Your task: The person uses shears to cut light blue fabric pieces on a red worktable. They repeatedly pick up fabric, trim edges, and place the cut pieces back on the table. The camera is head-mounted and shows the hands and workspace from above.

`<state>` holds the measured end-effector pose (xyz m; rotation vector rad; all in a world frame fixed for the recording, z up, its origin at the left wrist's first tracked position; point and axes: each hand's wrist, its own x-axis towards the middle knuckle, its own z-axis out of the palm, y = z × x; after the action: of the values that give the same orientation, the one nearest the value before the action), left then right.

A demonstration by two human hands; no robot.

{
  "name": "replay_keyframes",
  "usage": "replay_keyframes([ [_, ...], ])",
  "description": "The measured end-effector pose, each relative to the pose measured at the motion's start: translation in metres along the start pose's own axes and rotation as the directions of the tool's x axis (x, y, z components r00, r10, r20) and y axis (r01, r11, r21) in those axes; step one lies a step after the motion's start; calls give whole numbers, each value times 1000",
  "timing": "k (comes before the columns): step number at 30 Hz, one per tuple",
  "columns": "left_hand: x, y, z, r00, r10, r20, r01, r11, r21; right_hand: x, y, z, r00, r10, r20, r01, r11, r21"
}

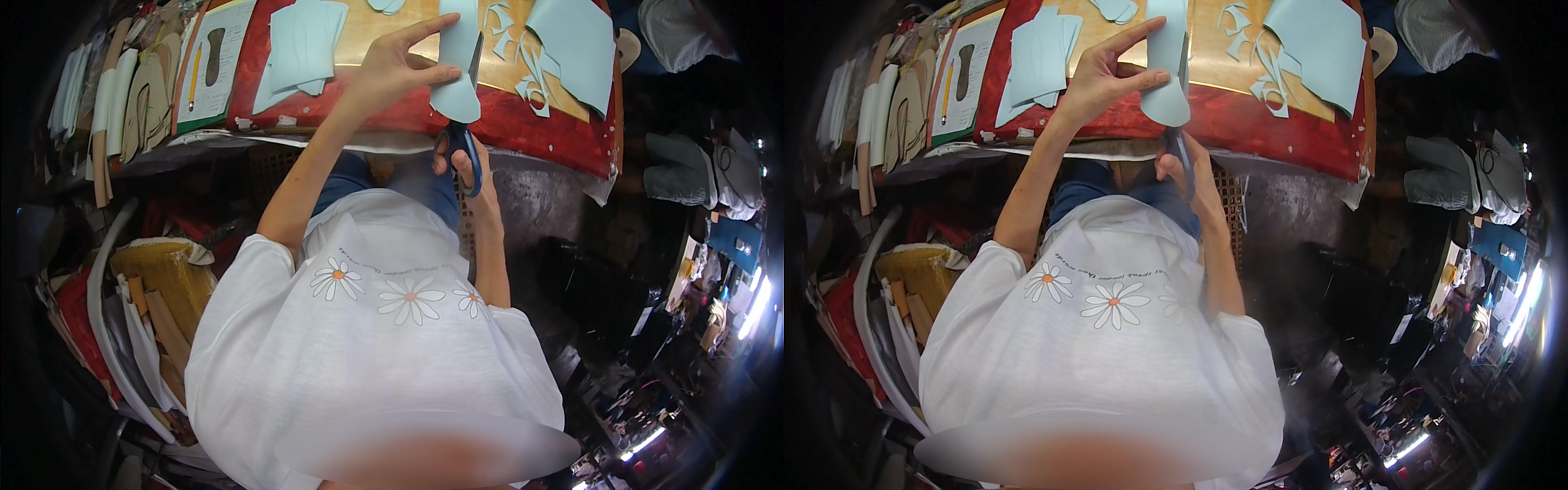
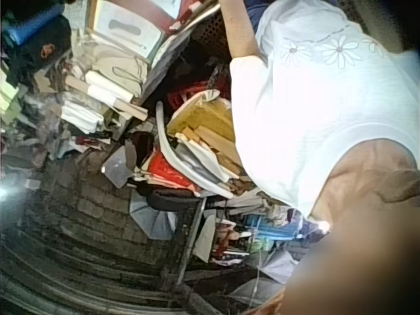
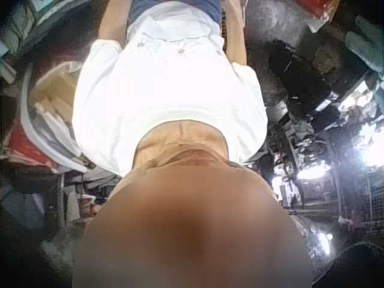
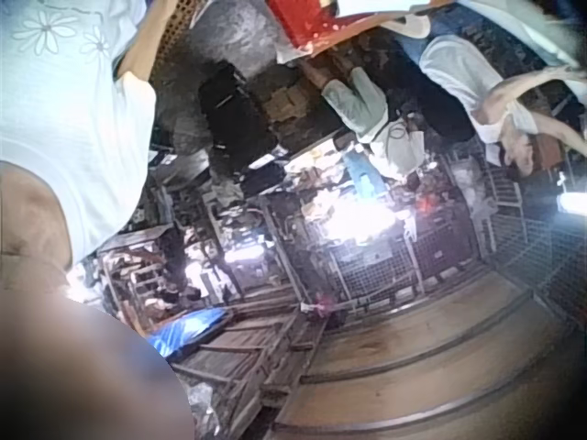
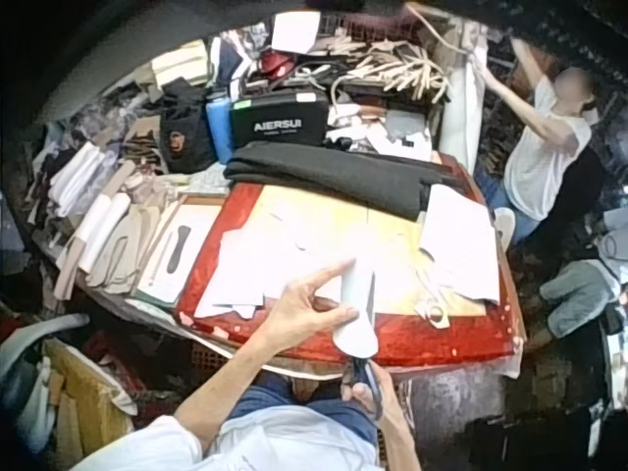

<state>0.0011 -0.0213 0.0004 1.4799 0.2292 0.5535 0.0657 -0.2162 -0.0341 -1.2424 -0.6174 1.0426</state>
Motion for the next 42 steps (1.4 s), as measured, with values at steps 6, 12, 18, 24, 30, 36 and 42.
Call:
replay_keyframes([
  [6,-4,2,4,1000,-13,-24,13,1000,-12,-6,-1,8,995,65,-75,-68,997,-40],
  [12,-3,0,6,998,-34,-59,33,999,-26,-7,2,14,989,32,-143,-30,999,18],
  [18,2,-1,2,998,-1,-59,-1,1000,-23,-2,2,9,994,-17,-104,6,995,-104],
  [24,-12,0,9,998,-67,-6,67,997,-32,6,-7,7,994,-86,-62,79,992,-103],
  [30,-15,-4,10,999,-41,-20,39,996,-83,3,-5,10,994,-55,-91,43,991,-125],
  [36,-15,-6,6,1000,-18,13,19,998,-53,-4,-5,9,987,32,-158,-56,987,-151],
  [42,-21,-2,7,985,-110,132,109,994,15,5,-6,-7,997,-41,-58,38,998,-53],
])
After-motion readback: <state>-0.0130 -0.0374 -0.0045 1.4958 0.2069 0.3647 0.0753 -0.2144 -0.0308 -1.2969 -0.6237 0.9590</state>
